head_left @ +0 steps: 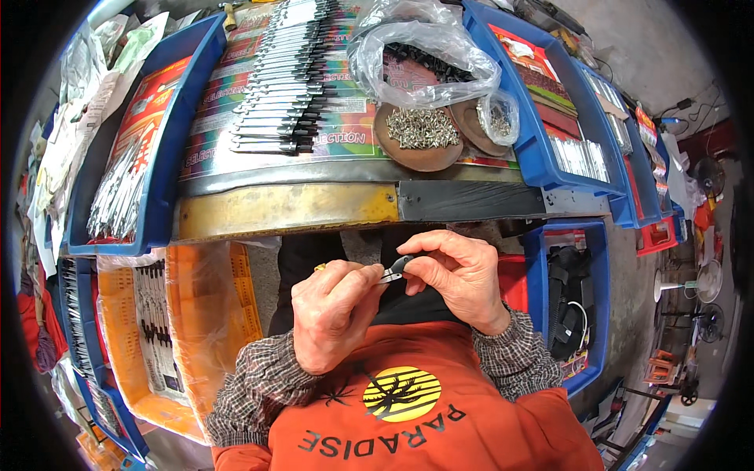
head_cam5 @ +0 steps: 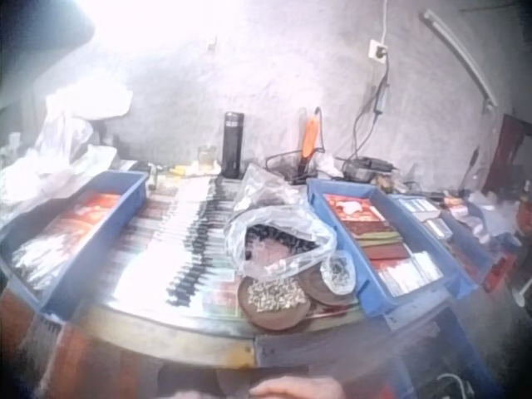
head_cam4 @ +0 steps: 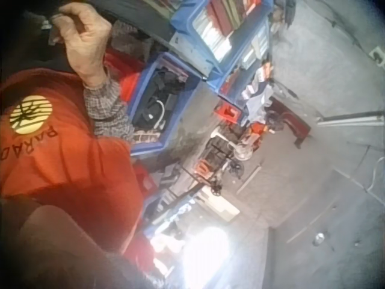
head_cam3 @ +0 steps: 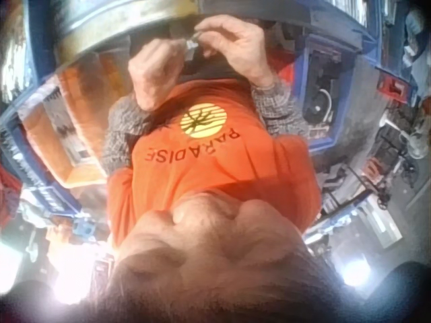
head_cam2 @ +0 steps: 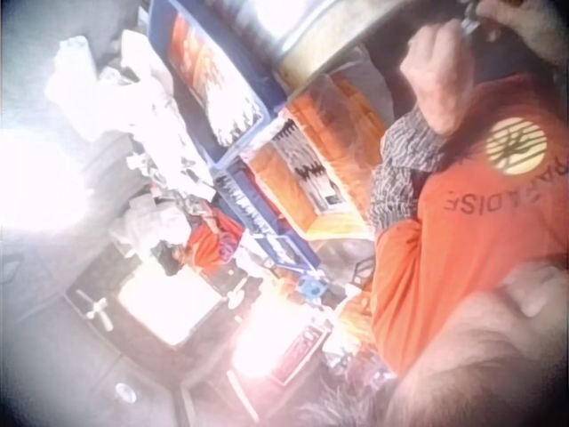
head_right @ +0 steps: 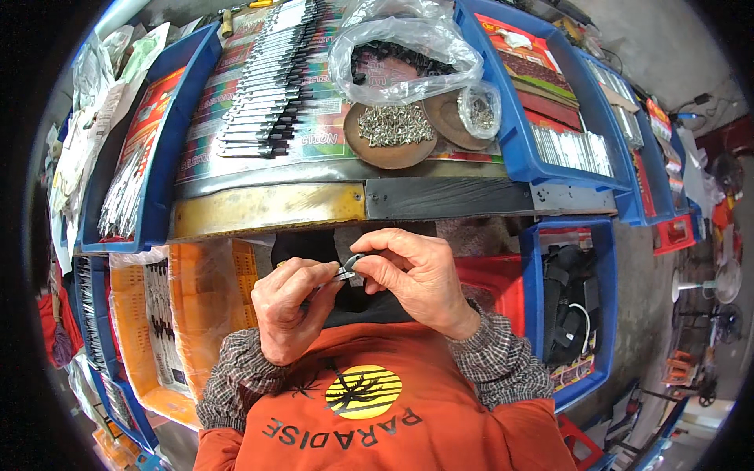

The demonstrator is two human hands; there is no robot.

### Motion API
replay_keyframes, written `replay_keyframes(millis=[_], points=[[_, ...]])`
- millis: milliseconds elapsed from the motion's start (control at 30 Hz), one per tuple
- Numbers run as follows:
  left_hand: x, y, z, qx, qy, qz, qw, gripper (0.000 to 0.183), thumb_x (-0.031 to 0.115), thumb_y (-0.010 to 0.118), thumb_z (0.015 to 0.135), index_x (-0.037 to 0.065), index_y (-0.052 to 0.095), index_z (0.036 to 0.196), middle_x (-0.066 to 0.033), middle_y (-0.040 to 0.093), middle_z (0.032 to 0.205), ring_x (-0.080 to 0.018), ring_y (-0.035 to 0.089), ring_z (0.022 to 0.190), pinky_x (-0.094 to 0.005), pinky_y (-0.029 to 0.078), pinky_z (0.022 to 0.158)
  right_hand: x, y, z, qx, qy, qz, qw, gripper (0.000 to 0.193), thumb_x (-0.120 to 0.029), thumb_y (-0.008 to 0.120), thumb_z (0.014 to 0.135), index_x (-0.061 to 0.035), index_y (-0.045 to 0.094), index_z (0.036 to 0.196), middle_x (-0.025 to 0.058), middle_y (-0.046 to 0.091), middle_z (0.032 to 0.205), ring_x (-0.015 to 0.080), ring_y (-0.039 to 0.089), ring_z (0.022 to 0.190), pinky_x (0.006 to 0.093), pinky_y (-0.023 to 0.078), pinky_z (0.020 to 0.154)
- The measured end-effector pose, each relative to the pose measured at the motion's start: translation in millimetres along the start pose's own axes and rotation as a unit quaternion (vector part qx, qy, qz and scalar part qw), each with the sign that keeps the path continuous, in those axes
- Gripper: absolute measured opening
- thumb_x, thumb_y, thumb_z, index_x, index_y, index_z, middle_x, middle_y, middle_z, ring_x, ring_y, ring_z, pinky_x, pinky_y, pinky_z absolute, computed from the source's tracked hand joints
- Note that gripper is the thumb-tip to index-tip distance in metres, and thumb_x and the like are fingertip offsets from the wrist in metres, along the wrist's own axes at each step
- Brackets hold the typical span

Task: The person assembles components by aligning metal strips, attaching black plastic end caps to them by hand, and placing the assembled parts onto the table and into trays.

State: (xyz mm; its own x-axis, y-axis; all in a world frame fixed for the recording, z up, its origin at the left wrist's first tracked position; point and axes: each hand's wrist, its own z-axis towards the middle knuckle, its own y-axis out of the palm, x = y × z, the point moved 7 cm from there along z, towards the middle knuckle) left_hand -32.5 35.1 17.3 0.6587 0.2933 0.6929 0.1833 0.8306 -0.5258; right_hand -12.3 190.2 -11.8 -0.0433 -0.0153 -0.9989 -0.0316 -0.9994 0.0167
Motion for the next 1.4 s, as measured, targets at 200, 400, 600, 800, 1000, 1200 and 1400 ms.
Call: replay_keyframes(millis=[200,400,600,800,1000,1200,1400], points=[[-2,3,-3,-0.01,-0.007,0.003,1.0,0.024,-0.006,0.071,0.068,0.003,0.065,0.089,-0.008,0.063,0.076,-0.0207,0.06,0.061,-0.0293,0.046,0.052,6,4,0,-0.016,0.022,0.016,0.999,0.016,-0.007,0.065,0.088,0.0029,0.064,0.101,0.0041,0.065,0.084,0.0066,0.061,0.065,0.0196,0.052,0.058],[-4,7,-7,-0.013,0.001,0.014,1.0,0.025,-0.006,0.072,0.067,0.003,0.064,0.089,-0.0083,0.063,0.076,-0.0228,0.061,0.062,-0.0309,0.047,0.053,13,5,3,-0.06,0.027,0.032,0.997,0.014,-0.007,0.065,0.088,0.0022,0.065,0.099,0.0034,0.065,0.083,0.0064,0.061,0.066,0.0194,0.052,0.058],[-5,11,-13,-0.006,-0.001,0.016,1.0,0.025,-0.005,0.072,0.067,0.003,0.064,0.089,-0.0086,0.063,0.076,-0.0234,0.063,0.064,-0.0315,0.048,0.054,12,8,1,-0.087,-0.021,-0.032,0.995,0.012,-0.005,0.066,0.087,0.0033,0.065,0.096,0.0045,0.065,0.082,0.0065,0.061,0.064,0.0191,0.052,0.056],[-10,12,-15,0.001,0.009,0.006,1.0,0.024,-0.004,0.072,0.067,0.004,0.062,0.088,-0.0069,0.061,0.075,-0.0222,0.061,0.062,-0.0317,0.047,0.052,16,11,-2,-0.065,-0.023,-0.025,0.997,0.013,-0.003,0.067,0.085,0.0038,0.065,0.096,0.006,0.066,0.084,0.0082,0.063,0.064,0.0206,0.053,0.056],[-18,12,-21,-0.031,-0.014,-0.018,0.999,0.025,-0.004,0.072,0.067,0.004,0.061,0.088,-0.0071,0.061,0.075,-0.0226,0.06,0.061,-0.033,0.047,0.053,10,13,-2,-0.126,-0.043,-0.082,0.988,0.02,-0.003,0.068,0.084,0.005,0.062,0.101,0.0095,0.065,0.089,0.0128,0.067,0.071,0.0234,0.055,0.061],[-18,16,-28,-0.047,-0.036,-0.042,0.997,0.024,-0.005,0.072,0.067,0.004,0.062,0.088,-0.0081,0.063,0.076,-0.0238,0.062,0.063,-0.0322,0.047,0.055,15,18,-11,-0.141,-0.067,-0.165,0.974,0.021,-0.001,0.068,0.08,0.0005,0.061,0.1,0.0089,0.063,0.084,0.0158,0.064,0.069,0.0275,0.051,0.06],[-19,19,-34,-0.046,-0.044,-0.04,0.997,0.024,-0.004,0.071,0.068,0.004,0.063,0.089,-0.0089,0.065,0.076,-0.0247,0.063,0.063,-0.0321,0.048,0.055,18,21,-19,-0.123,-0.104,-0.181,0.97,0.023,0.0,0.069,0.079,0.0002,0.06,0.101,0.01,0.063,0.085,0.0173,0.063,0.069,0.0285,0.051,0.06]])
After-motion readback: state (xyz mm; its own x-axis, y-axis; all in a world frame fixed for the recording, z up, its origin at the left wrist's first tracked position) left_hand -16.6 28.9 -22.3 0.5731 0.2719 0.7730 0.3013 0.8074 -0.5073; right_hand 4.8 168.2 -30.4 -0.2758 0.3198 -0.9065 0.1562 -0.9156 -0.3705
